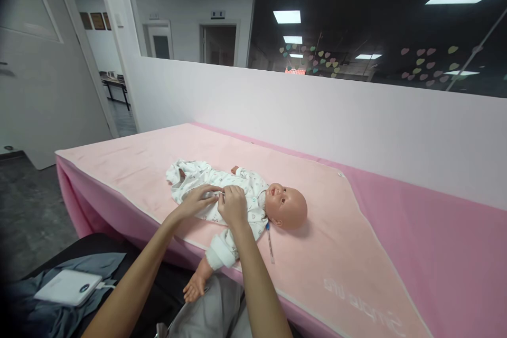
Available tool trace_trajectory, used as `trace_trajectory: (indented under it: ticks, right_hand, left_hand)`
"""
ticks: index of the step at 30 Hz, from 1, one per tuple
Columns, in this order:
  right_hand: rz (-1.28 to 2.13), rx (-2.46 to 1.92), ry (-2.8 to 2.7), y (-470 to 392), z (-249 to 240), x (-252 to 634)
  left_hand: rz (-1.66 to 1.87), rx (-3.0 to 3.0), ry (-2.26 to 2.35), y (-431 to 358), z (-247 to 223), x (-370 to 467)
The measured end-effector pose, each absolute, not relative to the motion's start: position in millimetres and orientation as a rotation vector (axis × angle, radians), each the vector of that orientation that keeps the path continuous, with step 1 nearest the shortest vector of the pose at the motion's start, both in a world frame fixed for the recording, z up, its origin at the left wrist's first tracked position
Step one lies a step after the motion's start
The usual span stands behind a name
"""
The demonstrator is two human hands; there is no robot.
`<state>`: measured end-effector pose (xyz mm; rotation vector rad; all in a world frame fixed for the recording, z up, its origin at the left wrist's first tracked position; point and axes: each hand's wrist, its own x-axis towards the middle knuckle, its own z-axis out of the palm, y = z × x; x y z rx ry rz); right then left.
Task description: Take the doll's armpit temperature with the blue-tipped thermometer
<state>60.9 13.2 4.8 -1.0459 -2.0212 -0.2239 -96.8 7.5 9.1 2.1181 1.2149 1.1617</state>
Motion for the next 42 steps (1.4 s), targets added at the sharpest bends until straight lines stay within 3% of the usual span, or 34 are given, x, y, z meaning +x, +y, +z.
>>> trace_trajectory:
  ticks: [11,42]
  right_hand:
    - [-0.186,-1.075,-1.962,15.3,2.5,60.9]
    - [-0.168,-1.097,-2.026,13.2,3.5,61.2]
  left_hand:
    - [1.251,1.982,1.397,6.8,7.9,-89.4]
    - [1.232,1.840,1.262,12.8,-2.0,-101.9]
